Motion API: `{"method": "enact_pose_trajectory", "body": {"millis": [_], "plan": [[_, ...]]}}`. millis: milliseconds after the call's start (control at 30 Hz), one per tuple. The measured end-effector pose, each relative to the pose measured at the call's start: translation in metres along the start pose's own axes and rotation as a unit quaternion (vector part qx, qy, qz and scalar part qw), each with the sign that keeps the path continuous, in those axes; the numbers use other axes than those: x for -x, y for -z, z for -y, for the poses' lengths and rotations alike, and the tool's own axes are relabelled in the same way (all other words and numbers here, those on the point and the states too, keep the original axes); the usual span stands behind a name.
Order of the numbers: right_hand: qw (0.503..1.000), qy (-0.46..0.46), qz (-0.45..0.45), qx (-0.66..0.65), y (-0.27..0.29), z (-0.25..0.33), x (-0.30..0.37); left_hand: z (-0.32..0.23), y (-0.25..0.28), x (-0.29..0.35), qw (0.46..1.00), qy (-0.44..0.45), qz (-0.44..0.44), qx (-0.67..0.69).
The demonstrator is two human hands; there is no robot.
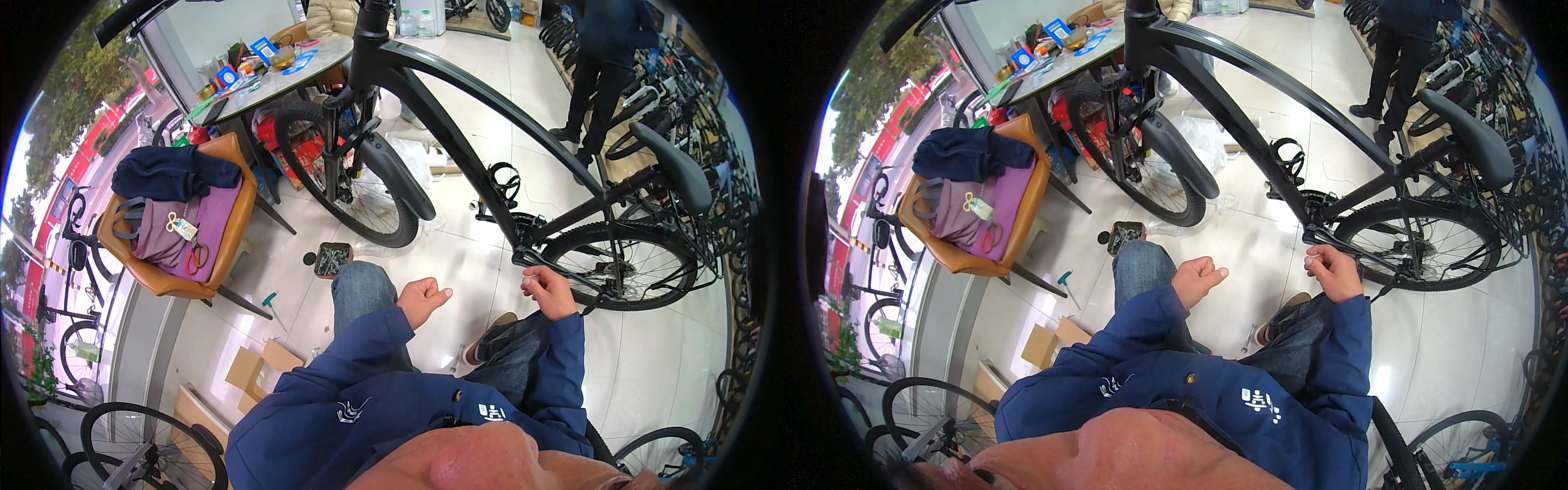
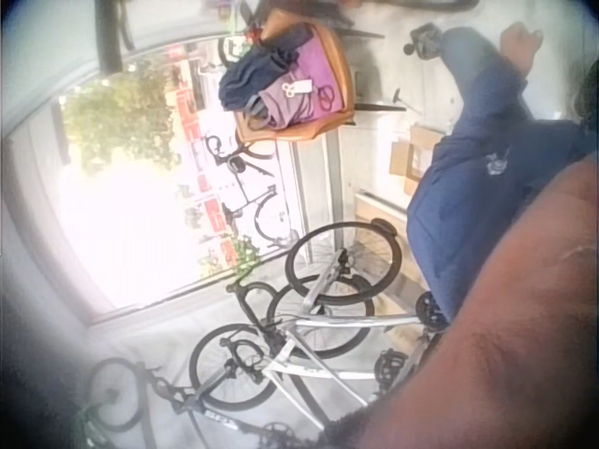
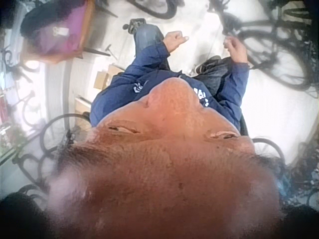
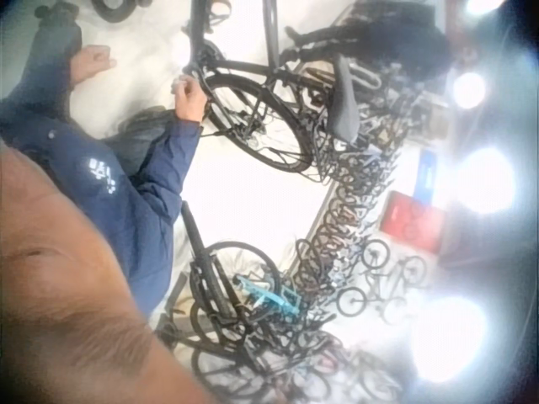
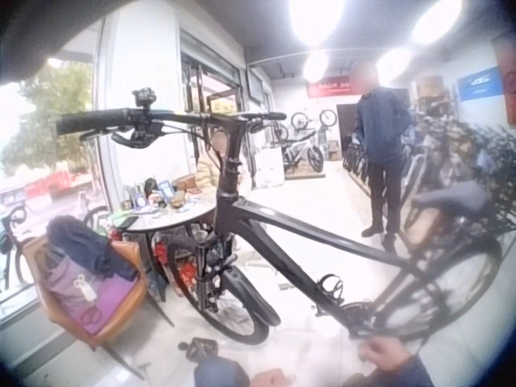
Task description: The person attaches the front wheel to a bicycle, then uses a cordless drill and wrench to tighten components. They then unpack bubble wrap and foam pieces from a plastic bag, handling several white foam parts and cardboard pieces.
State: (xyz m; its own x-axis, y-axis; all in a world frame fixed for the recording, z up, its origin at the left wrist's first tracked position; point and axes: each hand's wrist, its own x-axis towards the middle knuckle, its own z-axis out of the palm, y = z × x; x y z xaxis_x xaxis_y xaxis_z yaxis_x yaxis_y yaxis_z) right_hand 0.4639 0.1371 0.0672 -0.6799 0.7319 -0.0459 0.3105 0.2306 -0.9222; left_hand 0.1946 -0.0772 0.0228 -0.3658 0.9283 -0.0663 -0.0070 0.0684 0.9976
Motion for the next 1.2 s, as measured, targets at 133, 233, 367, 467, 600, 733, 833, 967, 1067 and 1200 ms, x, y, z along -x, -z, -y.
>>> {"method": "enact_pose_trajectory", "body": {"millis": [133,233,367,467,600,733,833,967,1067,1200], "plan": [[1.0,0.011,0.0,0.003,0.0,-0.001,-0.001,-0.002,-0.001,0.001,1.0,0.016,0.001,-0.002],[1.0,0.012,-0.008,-0.013,0.0,-0.001,-0.001,-0.003,-0.002,0.001,1.0,0.023,0.0,-0.005],[1.0,0.008,-0.016,-0.019,-0.001,0.002,-0.001,-0.004,-0.002,0.0,0.999,0.034,0.003,0.0],[1.0,0.008,-0.015,-0.024,-0.002,0.003,-0.002,-0.004,-0.002,0.0,0.999,0.032,0.001,0.0],[0.998,0.004,-0.014,-0.055,-0.002,0.001,-0.002,-0.002,-0.002,0.0,1.0,0.015,-0.008,-0.021],[0.998,0.016,-0.006,-0.058,-0.002,-0.003,-0.002,0.003,-0.001,-0.001,1.0,0.0,-0.004,-0.024],[0.999,0.018,-0.011,-0.045,-0.002,-0.003,-0.003,0.006,0.0,-0.002,1.0,-0.012,-0.004,-0.028],[0.999,0.023,-0.01,-0.037,-0.003,0.0,-0.002,0.008,0.0,-0.002,1.0,0.001,-0.005,-0.019],[0.999,0.026,-0.017,-0.036,-0.003,0.001,-0.001,0.006,-0.001,-0.002,0.999,-0.013,-0.01,-0.029],[0.999,0.003,-0.013,-0.039,0.0,0.002,0.0,0.005,-0.001,-0.001,1.0,-0.005,-0.005,-0.021]]}}
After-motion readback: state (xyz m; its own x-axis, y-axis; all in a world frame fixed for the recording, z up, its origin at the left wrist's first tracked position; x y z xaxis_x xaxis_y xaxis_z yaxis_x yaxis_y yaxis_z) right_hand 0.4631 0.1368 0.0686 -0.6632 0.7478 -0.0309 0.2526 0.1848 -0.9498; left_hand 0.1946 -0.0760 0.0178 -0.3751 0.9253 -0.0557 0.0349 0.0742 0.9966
